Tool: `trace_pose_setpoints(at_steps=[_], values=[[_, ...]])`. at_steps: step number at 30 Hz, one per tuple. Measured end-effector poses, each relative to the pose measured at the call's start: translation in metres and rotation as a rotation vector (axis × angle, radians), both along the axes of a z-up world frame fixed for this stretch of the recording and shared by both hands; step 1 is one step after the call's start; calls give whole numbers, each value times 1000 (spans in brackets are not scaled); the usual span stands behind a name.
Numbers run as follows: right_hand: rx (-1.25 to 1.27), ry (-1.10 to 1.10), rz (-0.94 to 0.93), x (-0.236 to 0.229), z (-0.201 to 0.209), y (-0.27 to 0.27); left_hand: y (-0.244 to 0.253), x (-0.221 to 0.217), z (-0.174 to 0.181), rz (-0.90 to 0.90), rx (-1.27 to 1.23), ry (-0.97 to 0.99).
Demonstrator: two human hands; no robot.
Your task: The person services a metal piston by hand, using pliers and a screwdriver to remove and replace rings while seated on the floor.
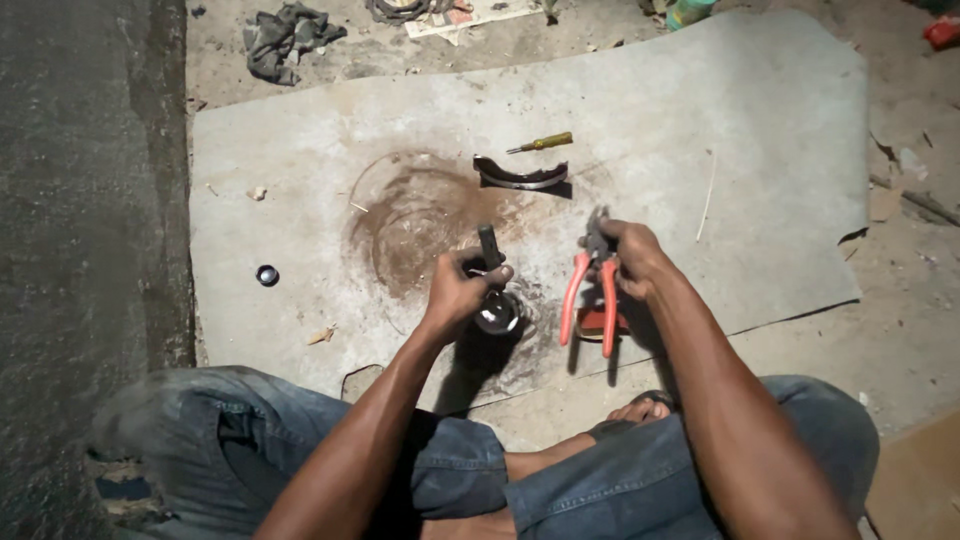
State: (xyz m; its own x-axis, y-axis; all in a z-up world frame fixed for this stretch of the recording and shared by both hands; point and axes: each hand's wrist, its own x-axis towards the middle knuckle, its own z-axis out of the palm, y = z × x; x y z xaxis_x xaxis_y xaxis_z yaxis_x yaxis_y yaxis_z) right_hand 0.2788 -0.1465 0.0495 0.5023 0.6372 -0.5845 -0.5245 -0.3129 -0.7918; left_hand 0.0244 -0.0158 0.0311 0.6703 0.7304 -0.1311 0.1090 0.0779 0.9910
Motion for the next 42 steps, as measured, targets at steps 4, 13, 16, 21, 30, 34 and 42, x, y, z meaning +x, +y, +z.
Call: trace_pose_setpoints(at_steps=[4, 13, 16, 21, 30, 34, 42], values=[[-47, -7, 193, -10, -2, 2, 3, -3, -2, 4, 16, 58], [4, 197, 96, -28, 10, 2, 4, 1, -9, 3, 35, 7], [-75, 239, 160, -34, 6, -4, 5, 3, -4, -18, 60, 12], [85, 205, 175, -25, 14, -11, 5, 0, -2, -64, 20, 17], [133, 182, 124, -41, 18, -25, 24, -3, -1, 165, -292, -30], [120, 178, 99, -31, 3, -26, 22, -8, -2, 160, -280, 28], [-103, -27, 32, -33, -9, -23, 12, -6, -29, 70, 18, 45]])
